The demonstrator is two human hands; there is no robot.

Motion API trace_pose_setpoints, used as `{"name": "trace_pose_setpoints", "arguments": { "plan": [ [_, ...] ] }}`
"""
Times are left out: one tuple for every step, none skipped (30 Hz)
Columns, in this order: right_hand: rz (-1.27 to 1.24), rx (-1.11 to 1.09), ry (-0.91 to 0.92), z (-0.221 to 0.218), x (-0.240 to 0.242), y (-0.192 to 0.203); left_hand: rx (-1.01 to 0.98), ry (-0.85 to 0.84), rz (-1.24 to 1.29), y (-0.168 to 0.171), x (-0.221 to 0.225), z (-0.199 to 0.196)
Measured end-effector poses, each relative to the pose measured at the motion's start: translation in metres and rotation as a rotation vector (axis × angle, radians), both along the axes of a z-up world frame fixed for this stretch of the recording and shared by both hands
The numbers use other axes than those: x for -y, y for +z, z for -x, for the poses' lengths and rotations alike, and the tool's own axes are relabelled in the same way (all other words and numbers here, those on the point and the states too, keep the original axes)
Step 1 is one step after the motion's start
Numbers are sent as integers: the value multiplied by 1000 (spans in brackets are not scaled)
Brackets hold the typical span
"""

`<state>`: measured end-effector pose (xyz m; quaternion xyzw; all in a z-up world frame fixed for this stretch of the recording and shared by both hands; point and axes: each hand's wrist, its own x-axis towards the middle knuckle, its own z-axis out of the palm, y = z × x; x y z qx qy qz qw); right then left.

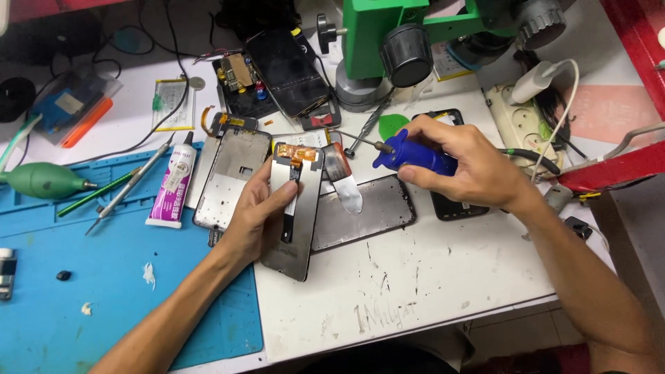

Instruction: The person uses a blue heat gun to apply heat to the edges of a disassembled smartphone screen assembly. They hold the screen with one hand while directing the hot air along the perimeter to loosen adhesive, occasionally rotating the device to access different sides.

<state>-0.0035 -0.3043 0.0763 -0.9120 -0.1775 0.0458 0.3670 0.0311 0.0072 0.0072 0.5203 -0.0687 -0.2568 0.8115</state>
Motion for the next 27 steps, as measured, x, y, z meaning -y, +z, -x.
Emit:
{"name": "trace_pose_setpoints", "arguments": {
  "plan": [
    [-5,2,-6,0,5,-8,2,-6,-5,2,0,0],
    [55,42,29,0,10,-17,-13,-14,30,4,0,0],
    [119,75,60,5,16,-26,-35,-26,67,4,2,3],
    [118,70,49,7,16,-31,-40,-37,66,1,1,3],
    [103,104,31,7,17,-34,-12,-22,41,-1,2,2],
    [89,138,12,8,17,-37,16,-7,17,-3,2,0],
    [89,136,10,6,19,-38,14,-9,17,-4,2,0],
    [153,224,25,4,20,-40,14,-5,26,-5,1,0],
    [217,311,35,4,21,-43,14,-5,33,-6,0,-1],
    [215,307,28,5,22,-46,11,-12,31,-5,1,0],
    [225,336,24,5,23,-50,14,-11,37,-3,1,1],
    [235,364,19,6,24,-53,16,-10,44,-2,1,2],
    [232,353,28,7,26,-55,5,-1,42,-5,1,1],
    [246,380,28,8,27,-57,8,3,55,-8,1,1],
    [260,409,32,8,28,-59,14,11,69,-11,0,1],
    [256,401,45,9,26,-59,4,24,67,-8,0,4],
    [270,422,42,10,25,-57,8,17,81,-6,2,3],
    [285,444,38,11,24,-55,13,9,94,-2,4,3],
    [285,442,40,11,23,-56,11,10,95,-3,3,4],
    [292,451,38,11,23,-57,11,12,105,-4,2,4],
    [300,462,34,11,23,-57,14,12,116,-5,3,4],
    [302,462,33,12,23,-58,15,10,117,-5,3,4],
    [303,452,28,12,23,-59,20,4,114,-5,3,3],
    [304,442,23,12,23,-60,26,-1,111,-4,3,2],
    [303,442,26,12,22,-58,26,2,111,-2,3,3],
    [297,433,29,12,21,-57,28,1,101,1,4,3],
    [293,425,28,13,20,-55,31,-2,92,3,5,3]
  ]
}}
